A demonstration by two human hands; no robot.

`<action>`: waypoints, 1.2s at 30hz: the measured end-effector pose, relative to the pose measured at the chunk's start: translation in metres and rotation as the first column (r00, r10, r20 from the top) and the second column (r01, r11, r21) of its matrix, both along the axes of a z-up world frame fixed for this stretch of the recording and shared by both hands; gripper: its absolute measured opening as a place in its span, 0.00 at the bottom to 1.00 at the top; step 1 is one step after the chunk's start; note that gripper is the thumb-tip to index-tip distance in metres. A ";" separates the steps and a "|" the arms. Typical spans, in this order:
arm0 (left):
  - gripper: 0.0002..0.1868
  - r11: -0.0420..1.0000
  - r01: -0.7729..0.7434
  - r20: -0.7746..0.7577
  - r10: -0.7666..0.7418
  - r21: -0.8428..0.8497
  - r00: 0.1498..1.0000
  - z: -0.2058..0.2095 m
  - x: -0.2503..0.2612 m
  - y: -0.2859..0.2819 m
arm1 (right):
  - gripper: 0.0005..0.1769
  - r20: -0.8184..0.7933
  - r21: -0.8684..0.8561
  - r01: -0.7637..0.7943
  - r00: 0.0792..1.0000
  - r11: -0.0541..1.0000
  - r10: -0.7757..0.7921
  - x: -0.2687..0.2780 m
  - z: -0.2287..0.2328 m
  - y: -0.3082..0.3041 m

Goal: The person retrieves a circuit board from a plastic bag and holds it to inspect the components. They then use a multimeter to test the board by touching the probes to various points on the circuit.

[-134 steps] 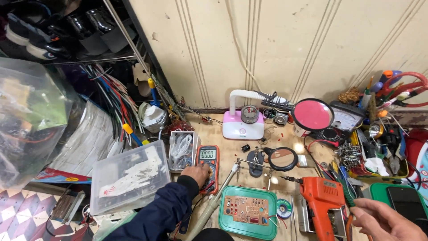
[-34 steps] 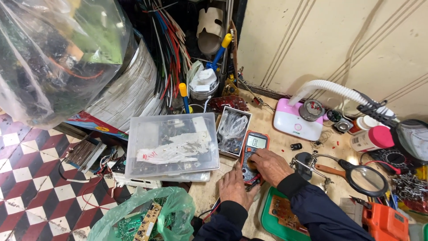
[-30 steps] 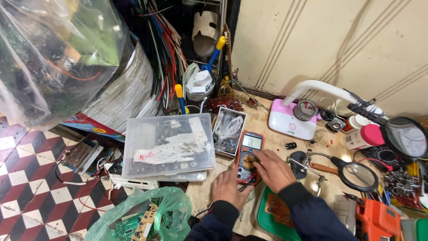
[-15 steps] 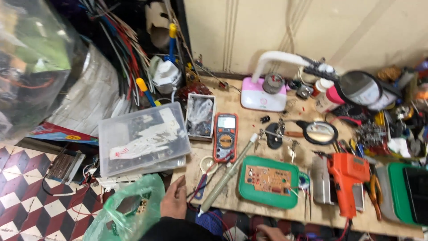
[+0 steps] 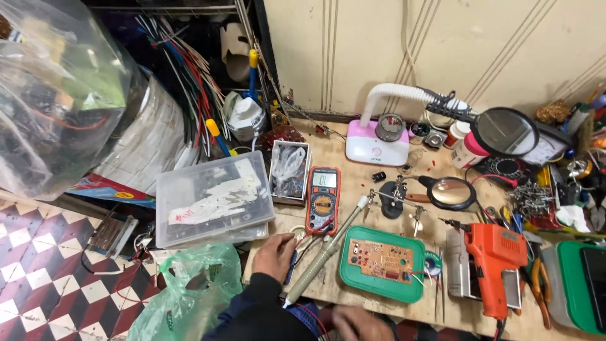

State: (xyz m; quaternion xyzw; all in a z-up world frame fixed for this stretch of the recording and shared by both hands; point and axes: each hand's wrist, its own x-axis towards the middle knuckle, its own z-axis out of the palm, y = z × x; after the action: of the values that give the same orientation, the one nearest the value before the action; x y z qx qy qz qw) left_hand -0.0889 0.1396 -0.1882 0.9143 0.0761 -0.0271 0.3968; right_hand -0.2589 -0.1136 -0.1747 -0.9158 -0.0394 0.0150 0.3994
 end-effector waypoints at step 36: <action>0.10 0.937 -0.288 -0.332 0.213 -0.196 0.919 -0.029 -0.055 0.051 | 0.15 -0.023 -0.327 -0.121 0.993 0.937 0.120 0.319 -0.038 0.025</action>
State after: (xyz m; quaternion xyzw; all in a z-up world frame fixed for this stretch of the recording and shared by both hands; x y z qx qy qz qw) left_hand -0.1436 0.1905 -0.2168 0.8266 0.2498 -0.1258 0.4884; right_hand 0.0604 -0.0887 -0.2129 -0.9652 -0.0918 0.0470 0.2402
